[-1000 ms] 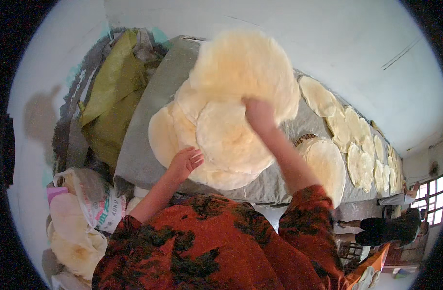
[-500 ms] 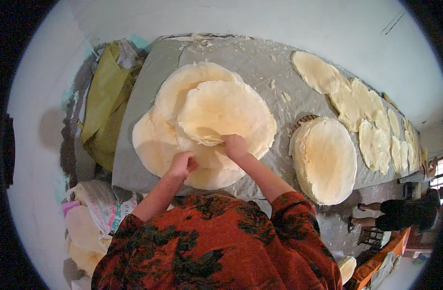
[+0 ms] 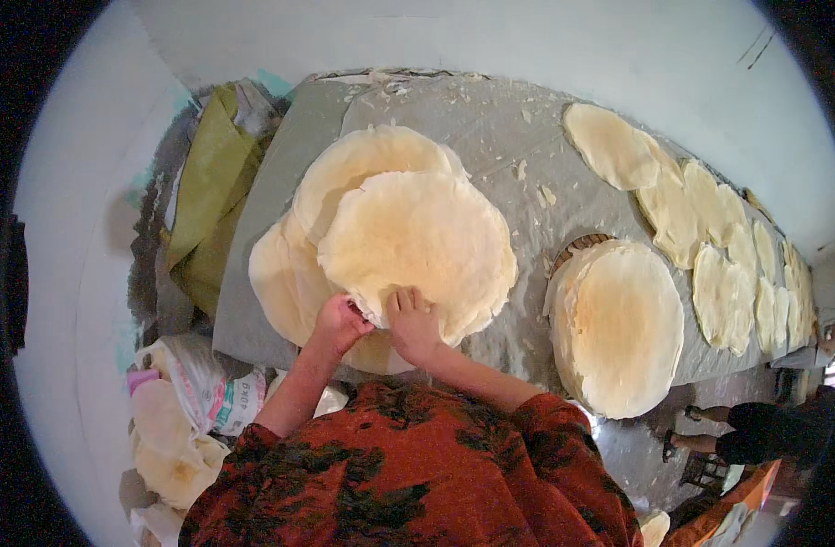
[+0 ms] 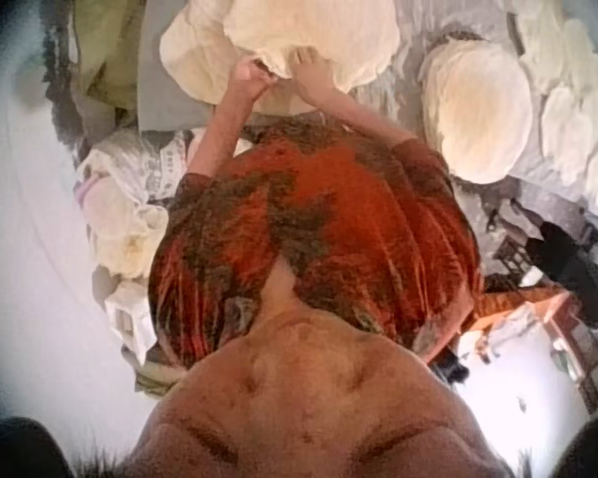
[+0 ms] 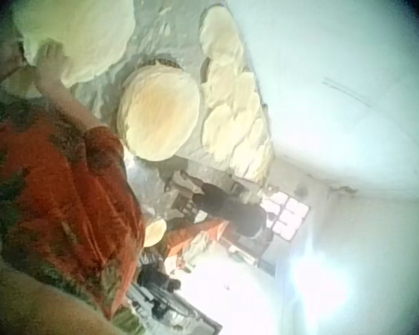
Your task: The person stacks and arranges thin circular dough sheets on a long preparation table by hand.
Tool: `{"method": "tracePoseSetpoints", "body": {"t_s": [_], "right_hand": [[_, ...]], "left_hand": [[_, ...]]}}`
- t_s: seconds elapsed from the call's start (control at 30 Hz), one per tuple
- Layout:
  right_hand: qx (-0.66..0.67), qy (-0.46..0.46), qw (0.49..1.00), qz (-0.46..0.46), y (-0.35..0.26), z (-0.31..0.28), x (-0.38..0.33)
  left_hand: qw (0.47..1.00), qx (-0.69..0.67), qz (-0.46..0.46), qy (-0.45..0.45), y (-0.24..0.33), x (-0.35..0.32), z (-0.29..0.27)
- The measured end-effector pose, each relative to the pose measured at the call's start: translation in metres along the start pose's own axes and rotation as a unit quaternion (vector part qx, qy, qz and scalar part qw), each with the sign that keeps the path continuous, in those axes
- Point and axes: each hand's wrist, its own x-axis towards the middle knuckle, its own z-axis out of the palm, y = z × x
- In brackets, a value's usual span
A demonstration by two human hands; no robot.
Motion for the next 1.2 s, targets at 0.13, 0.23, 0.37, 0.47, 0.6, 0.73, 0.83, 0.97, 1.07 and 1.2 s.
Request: {"method": "tracePoseSetpoints", "body": {"t_s": [0.13, 0.23, 0.37, 0.47, 0.6, 0.73, 0.83, 0.97, 1.07, 1.2], "right_hand": [[0.103, -0.292, 0.951, 0.012, 0.091, 0.02, 0.055], [0.138, -0.185, 0.963, 0.141, 0.122, -0.096, 0.184], [0.07, -0.094, 0.989, 0.088, 0.084, -0.184, 0.227], [-0.019, -0.047, 0.998, 0.028, 0.075, -0.155, 0.193], [0.015, -0.094, 0.992, 0.078, 0.057, -0.045, 0.099], [0.088, -0.172, 0.972, 0.131, 0.05, 0.005, 0.051], [0.128, -0.143, 0.97, 0.147, 0.078, 0.014, 0.051], [0.139, -0.183, 0.957, 0.176, 0.074, -0.027, 0.089], [0.025, -0.206, 0.97, 0.128, 0.048, -0.037, 0.068], [0.128, -0.058, 0.988, 0.068, 0.004, 0.013, 0.009]], "left_hand": [[0.987, -0.116, -0.086, 0.071, 0.051, -0.017, 0.043], [0.993, 0.037, 0.017, 0.111, 0.027, -0.018, 0.004], [0.969, 0.032, 0.02, 0.245, 0.048, -0.018, 0.006], [0.978, 0.017, -0.027, 0.204, 0.049, -0.01, 0.005], [0.943, 0.235, 0.019, 0.237, 0.023, 0.021, -0.013], [0.965, 0.033, -0.003, 0.26, 0.074, 0.009, 0.033], [0.988, 0.06, -0.05, 0.133, 0.09, 0.016, 0.022], [0.984, 0.033, -0.163, 0.062, 0.085, 0.032, 0.022], [0.981, -0.099, -0.155, 0.063, 0.07, 0.034, 0.02], [0.995, -0.057, -0.056, -0.068, -0.01, 0.047, -0.045]]}}
